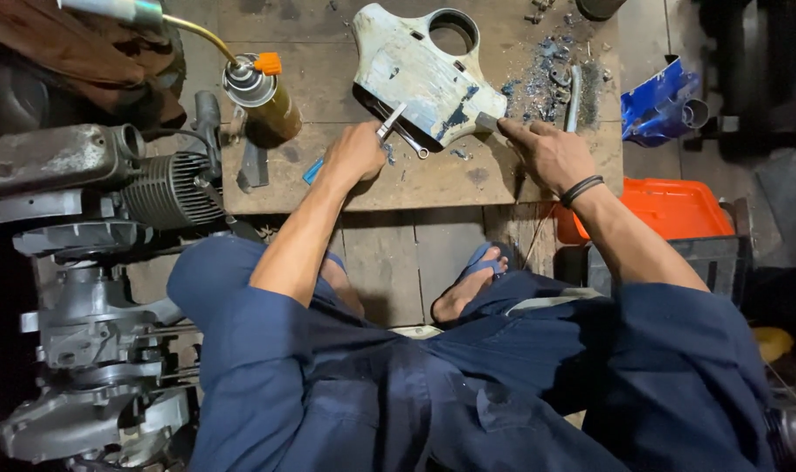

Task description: The person scrapes a metal part on a wooden table using a chisel and a hammer. They repeatedly strike the chisel to remove material from the surface. At the end, they pick up a lighter and a blowtorch canister.

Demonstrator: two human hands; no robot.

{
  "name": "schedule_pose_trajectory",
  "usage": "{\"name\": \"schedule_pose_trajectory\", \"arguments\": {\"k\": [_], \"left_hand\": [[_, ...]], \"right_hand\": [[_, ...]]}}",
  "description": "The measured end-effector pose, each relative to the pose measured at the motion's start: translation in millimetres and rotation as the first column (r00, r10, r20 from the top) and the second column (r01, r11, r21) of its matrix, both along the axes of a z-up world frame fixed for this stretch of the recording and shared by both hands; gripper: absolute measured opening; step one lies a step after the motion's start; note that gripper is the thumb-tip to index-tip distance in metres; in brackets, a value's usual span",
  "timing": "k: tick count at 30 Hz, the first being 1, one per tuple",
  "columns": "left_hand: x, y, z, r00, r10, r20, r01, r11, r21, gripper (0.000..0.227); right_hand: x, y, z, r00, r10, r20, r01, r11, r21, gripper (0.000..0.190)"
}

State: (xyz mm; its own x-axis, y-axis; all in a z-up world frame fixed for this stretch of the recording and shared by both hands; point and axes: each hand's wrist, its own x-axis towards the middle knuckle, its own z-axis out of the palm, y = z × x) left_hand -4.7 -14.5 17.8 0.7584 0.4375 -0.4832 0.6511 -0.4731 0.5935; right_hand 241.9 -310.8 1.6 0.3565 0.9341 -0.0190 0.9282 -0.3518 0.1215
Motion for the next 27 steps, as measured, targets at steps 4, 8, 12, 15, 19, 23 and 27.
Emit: {"name": "schedule_pose_trajectory", "arguments": {"k": [4,8,12,15,19,23,27], "left_hand": [[-5,-3,16,1.000,-0.008,0.016,0.008,0.999,0.031,0.040],[-2,-4,22,1.000,0.011,0.007,-0.011,1.000,0.005,0.039],[-4,-6,14,1.000,0.017,0.001,-0.017,1.000,-0.017,0.040],[-4,1,16,1.000,-0.013,-0.005,0.013,0.999,-0.032,0.039],[-2,3,5,1.000,-0.019,0.009,0.019,0.999,-0.026,0.038],[-3,0,14,1.000,-0.004,0.021,0.004,1.000,-0.028,0.038],[-3,-2,11,1.000,0.006,0.003,-0.005,1.000,-0.020,0.040]], "right_hand": [[-13,19,15,0.996,0.017,-0.086,-0.017,1.000,0.001,0.043],[-17,27,29,0.993,0.014,-0.120,-0.015,1.000,-0.004,0.043],[-19,19,24,0.994,0.013,-0.107,-0.012,1.000,0.005,0.041],[-25,13,55,0.994,-0.022,-0.106,0.015,0.998,-0.063,0.043],[-19,25,32,0.986,-0.013,-0.165,0.013,1.000,-0.002,0.044],[-22,30,45,0.992,-0.010,-0.124,0.013,1.000,0.023,0.041],[-12,10,57,0.992,-0.076,-0.105,0.070,0.996,-0.064,0.043]]}}
